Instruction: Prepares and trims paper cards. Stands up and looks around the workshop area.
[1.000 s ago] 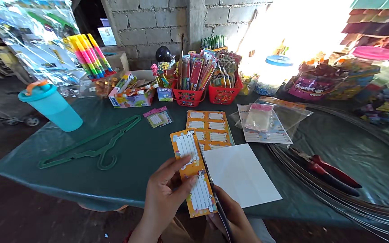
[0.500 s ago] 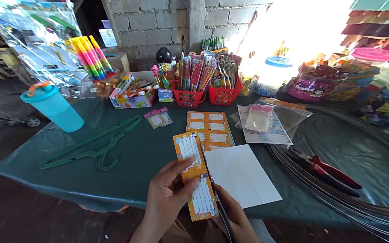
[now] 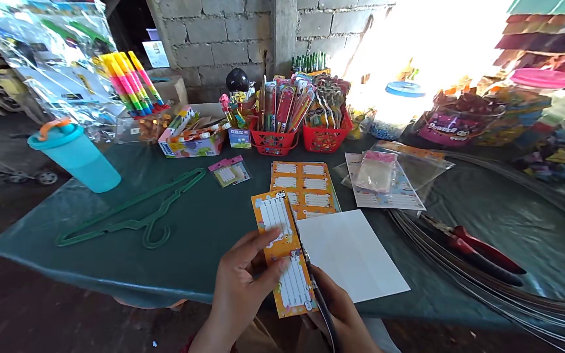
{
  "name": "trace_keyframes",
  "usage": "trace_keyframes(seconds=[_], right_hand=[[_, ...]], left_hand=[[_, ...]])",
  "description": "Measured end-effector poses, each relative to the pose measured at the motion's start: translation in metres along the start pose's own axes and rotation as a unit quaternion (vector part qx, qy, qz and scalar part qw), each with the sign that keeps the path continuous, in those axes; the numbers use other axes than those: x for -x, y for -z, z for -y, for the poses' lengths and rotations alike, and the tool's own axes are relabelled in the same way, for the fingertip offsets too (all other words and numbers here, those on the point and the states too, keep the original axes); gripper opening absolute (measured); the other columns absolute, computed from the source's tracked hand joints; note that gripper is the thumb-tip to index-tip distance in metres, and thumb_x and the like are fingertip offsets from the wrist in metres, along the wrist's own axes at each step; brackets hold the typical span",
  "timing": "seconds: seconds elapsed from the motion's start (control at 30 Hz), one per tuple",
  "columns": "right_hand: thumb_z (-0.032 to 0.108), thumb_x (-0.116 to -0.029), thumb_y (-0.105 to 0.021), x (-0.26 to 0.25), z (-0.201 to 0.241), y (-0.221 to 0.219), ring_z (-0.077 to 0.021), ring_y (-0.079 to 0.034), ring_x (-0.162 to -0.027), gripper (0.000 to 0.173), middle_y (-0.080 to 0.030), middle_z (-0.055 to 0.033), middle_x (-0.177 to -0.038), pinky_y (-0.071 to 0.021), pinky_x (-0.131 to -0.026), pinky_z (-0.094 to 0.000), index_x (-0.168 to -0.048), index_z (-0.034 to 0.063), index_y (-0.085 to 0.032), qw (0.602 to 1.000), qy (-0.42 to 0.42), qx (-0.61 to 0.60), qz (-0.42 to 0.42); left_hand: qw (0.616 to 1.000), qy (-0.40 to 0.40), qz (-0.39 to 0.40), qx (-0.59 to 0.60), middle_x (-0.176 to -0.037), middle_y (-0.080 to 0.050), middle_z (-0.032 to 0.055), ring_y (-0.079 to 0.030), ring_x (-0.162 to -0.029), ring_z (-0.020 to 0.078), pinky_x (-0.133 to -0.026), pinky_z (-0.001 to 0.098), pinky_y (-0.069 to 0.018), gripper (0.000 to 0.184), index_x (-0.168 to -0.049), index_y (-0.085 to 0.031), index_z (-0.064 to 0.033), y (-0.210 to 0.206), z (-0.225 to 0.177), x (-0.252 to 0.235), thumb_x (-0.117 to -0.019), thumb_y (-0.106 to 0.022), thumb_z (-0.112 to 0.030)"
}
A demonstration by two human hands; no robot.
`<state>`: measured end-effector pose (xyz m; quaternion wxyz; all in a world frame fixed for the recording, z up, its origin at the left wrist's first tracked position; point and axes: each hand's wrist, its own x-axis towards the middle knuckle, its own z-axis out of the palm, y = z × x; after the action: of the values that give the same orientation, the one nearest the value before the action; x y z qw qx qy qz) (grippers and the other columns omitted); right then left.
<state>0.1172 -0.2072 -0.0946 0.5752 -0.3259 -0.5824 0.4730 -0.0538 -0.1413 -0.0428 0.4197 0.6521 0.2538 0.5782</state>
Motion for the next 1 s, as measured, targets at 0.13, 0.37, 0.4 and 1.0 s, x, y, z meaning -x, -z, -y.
trace_keyframes(seconds=[0.13,0.37,0.4,1.0], right_hand=[[0.016,-0.0982,-0.061,-0.0003,0.0015,-0.0016,0.0070,-0.062,-0.078,0.048,-0.070,0.0093,-0.105,-0.0541,-0.066,-0.0140,-0.139,-0.0041,-0.044,1.000,-0.009,-0.010,-0.005],[0.025,-0.0992,-0.062,-0.0040,-0.0001,-0.0022,0.0056,-0.066,-0.092,0.054,-0.069,0.0092,-0.115,-0.0574,-0.076,-0.0160,-0.140,-0.0040,-0.044,1.000,0.025,-0.005,0.000],[0.025,-0.0990,-0.062,-0.0041,0.0001,-0.0023,0.0059,-0.066,-0.092,0.054,-0.069,0.0094,-0.115,-0.0571,-0.076,-0.0159,-0.141,-0.0037,-0.044,1.000,0.025,-0.005,0.003],[0.017,-0.0990,-0.059,-0.0089,0.0007,-0.0049,0.0056,-0.066,-0.097,0.049,-0.071,0.0065,-0.114,-0.0563,-0.086,-0.0172,-0.138,-0.0087,-0.044,1.000,0.021,0.013,0.000]], left_hand=[[1.000,0.009,-0.001,0.004,-0.123,-0.067,0.0048,-0.072,-0.085,0.0046,-0.074,0.0209,-0.0634,0.042,-0.126,-0.069,0.0008,0.0001,-0.0003,0.0008,-0.0849,-0.077,-0.001],[1.000,0.011,0.008,0.005,-0.125,-0.067,0.0030,-0.073,-0.086,0.0048,-0.075,0.0215,-0.0636,0.043,-0.128,-0.069,-0.0027,-0.0007,0.0000,0.0060,-0.0856,-0.077,-0.004],[1.000,0.010,0.008,0.007,-0.125,-0.067,0.0030,-0.073,-0.087,0.0051,-0.075,0.0216,-0.0636,0.043,-0.128,-0.069,-0.0026,-0.0004,0.0003,0.0060,-0.0855,-0.077,-0.003],[1.000,0.011,0.006,0.002,-0.125,-0.068,0.0035,-0.072,-0.086,0.0050,-0.074,0.0213,-0.0634,0.043,-0.128,-0.069,-0.0027,0.0028,0.0018,0.0082,-0.0854,-0.077,-0.003]])
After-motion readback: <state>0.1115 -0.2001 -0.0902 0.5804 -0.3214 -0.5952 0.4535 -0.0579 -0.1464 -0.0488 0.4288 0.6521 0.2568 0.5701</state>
